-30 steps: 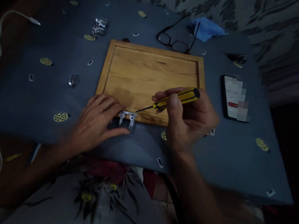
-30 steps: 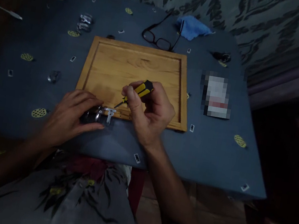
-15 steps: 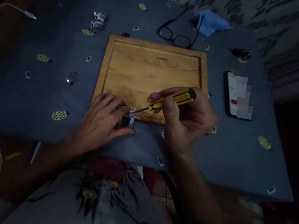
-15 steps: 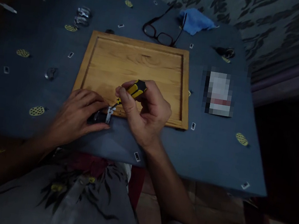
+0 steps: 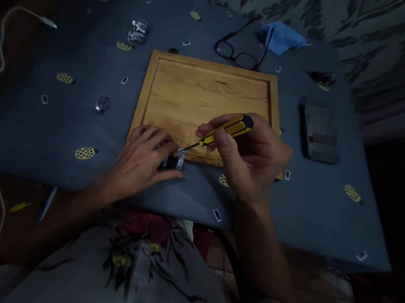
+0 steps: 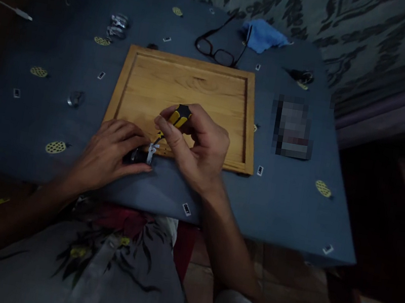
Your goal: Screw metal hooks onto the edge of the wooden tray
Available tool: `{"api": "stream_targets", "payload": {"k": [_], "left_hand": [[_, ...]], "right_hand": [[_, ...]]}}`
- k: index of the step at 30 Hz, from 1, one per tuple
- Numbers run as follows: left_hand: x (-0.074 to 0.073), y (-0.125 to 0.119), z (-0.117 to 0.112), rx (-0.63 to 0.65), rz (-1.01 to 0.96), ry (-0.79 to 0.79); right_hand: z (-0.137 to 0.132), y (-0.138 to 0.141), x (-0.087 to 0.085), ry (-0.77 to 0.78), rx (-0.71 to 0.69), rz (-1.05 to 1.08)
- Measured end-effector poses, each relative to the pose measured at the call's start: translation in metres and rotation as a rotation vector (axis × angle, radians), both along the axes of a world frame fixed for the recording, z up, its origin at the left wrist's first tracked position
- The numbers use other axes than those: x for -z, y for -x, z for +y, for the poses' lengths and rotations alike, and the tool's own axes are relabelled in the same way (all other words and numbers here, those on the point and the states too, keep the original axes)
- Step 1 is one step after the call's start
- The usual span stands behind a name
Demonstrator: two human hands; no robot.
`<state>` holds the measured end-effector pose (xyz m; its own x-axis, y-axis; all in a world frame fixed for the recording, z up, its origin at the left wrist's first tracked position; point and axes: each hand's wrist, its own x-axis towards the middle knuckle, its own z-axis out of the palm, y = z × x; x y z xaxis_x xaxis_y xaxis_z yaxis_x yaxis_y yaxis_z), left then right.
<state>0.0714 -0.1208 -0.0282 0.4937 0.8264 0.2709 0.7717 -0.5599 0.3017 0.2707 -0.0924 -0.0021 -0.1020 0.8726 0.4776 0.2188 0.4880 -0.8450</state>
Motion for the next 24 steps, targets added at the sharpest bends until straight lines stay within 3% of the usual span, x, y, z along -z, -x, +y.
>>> {"api": "stream_targets", "payload": {"k": [9, 17, 24], "left_hand": [[0.002, 0.001, 0.000, 0.004, 0.007, -0.022], [0.005, 0.001, 0.001, 0.000, 0.016, -0.051], [0.005, 0.001, 0.000, 0.006, 0.003, -0.045]], "right_hand": [[0.004, -0.012, -0.023, 0.120, -0.272, -0.050], [0.003, -0.010, -0.026, 0.150, -0.315, -0.054], [0.001, -0.001, -0.019, 0.094, -0.236, -0.030]]}}
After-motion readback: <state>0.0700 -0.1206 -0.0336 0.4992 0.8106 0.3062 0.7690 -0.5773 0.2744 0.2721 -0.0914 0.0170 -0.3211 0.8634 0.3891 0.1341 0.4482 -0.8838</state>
